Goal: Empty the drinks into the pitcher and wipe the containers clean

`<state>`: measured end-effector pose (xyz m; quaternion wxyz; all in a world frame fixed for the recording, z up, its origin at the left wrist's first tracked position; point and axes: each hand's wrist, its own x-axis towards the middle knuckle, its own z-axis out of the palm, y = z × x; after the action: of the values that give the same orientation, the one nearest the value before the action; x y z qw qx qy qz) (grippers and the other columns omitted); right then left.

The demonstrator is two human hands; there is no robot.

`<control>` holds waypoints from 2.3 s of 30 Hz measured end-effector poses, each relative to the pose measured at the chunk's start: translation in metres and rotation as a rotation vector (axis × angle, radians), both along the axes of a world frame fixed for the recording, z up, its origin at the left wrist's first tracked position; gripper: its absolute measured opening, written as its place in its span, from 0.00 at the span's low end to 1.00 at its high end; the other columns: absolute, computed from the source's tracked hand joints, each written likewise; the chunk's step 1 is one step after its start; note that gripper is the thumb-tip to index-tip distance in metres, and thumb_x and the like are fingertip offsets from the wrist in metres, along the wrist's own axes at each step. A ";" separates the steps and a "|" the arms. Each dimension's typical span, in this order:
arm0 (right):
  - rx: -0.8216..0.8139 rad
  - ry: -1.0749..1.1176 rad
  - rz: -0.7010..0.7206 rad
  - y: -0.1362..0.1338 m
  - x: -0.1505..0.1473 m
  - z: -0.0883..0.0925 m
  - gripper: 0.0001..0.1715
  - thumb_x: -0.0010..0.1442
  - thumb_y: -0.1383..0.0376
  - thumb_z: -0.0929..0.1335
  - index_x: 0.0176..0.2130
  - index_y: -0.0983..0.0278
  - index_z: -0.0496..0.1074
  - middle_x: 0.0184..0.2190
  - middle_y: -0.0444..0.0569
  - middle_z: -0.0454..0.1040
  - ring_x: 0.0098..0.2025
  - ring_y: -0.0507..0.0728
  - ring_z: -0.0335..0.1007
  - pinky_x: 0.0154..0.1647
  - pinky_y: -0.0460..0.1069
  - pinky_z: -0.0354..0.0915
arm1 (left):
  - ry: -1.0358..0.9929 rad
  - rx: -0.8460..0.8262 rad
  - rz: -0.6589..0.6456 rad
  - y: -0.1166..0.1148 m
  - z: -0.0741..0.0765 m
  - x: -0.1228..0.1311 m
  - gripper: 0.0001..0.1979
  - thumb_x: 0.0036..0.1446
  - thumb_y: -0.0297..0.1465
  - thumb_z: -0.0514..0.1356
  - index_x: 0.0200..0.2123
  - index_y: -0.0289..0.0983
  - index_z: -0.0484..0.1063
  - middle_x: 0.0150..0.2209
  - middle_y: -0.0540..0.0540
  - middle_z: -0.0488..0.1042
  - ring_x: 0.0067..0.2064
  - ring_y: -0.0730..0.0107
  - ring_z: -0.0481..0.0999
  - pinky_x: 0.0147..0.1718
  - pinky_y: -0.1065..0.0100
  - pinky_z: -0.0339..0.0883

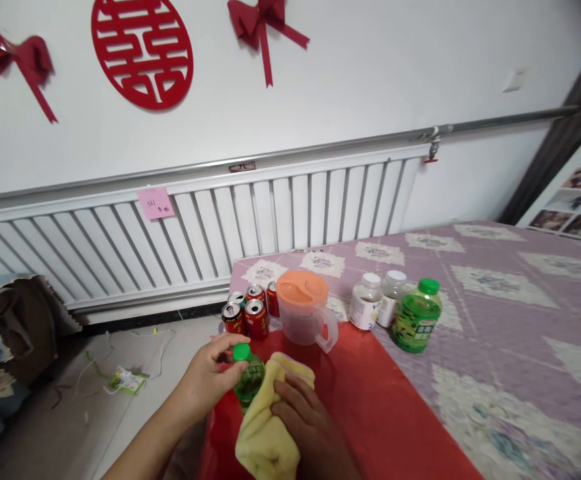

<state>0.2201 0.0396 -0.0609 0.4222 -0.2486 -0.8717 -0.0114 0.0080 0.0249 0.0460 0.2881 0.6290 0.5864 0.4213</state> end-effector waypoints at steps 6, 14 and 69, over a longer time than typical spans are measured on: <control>-0.032 -0.053 0.004 -0.002 0.008 -0.018 0.10 0.60 0.67 0.68 0.44 0.60 0.73 0.50 0.50 0.77 0.56 0.62 0.68 0.54 0.57 0.70 | -0.009 -0.015 -0.064 0.000 -0.003 -0.007 0.16 0.50 0.31 0.60 0.43 0.37 0.75 0.43 0.43 0.74 0.41 0.63 0.73 0.41 0.65 0.68; 0.000 0.344 -0.013 0.002 0.012 -0.004 0.21 0.62 0.58 0.67 0.54 0.60 0.66 0.56 0.53 0.70 0.61 0.65 0.63 0.58 0.61 0.67 | -0.068 -0.098 -0.240 0.000 0.002 -0.005 0.19 0.49 0.26 0.59 0.47 0.38 0.74 0.44 0.44 0.76 0.42 0.65 0.75 0.42 0.68 0.68; -0.118 -0.009 -0.629 -0.125 -0.038 -0.026 0.23 0.54 0.71 0.69 0.50 0.58 0.71 0.52 0.53 0.75 0.56 0.65 0.68 0.50 0.59 0.71 | 0.234 0.077 -0.318 -0.009 0.013 0.003 0.04 0.50 0.30 0.58 0.31 0.39 0.64 0.30 0.53 0.70 0.33 0.68 0.70 0.35 0.69 0.61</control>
<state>0.1819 -0.0851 -0.0870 0.3791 -0.5300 -0.7530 -0.0917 0.0109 0.0158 0.0588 0.2568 0.7688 0.4927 0.3166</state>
